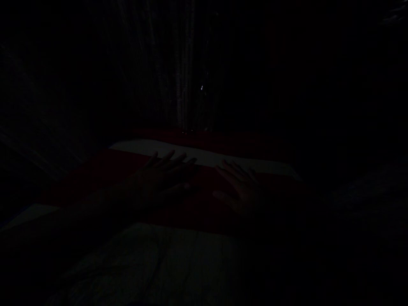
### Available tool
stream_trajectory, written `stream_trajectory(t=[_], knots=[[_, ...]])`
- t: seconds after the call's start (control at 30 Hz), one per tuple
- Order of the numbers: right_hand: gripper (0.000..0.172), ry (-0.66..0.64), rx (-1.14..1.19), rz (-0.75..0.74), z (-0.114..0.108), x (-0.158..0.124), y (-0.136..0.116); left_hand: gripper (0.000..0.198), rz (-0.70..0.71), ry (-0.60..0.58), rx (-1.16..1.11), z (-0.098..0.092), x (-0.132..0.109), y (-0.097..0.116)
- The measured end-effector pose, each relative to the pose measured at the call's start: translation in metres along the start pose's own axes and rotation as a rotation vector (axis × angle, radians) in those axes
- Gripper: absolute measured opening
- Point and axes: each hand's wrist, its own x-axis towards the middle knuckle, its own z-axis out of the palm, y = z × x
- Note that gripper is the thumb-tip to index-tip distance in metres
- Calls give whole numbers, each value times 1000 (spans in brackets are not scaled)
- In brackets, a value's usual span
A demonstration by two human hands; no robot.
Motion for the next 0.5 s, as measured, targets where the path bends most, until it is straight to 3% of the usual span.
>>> stream_trajectory(t=[0.13, 0.27, 0.4, 0.5], knots=[[83, -45, -2, -11, -1, 1, -2, 82, 3, 1, -6, 1, 0, 0], [81, 20, 3, -38, 1, 0, -3, 82, 14, -17, 5, 0, 0, -2], [81, -27, 31, -48, 0, 0, -6, 83, 9, -16, 3, -2, 0, -1], [81, 23, 49, -54, 0, 0, -9, 82, 25, -21, 6, -2, 0, 0]])
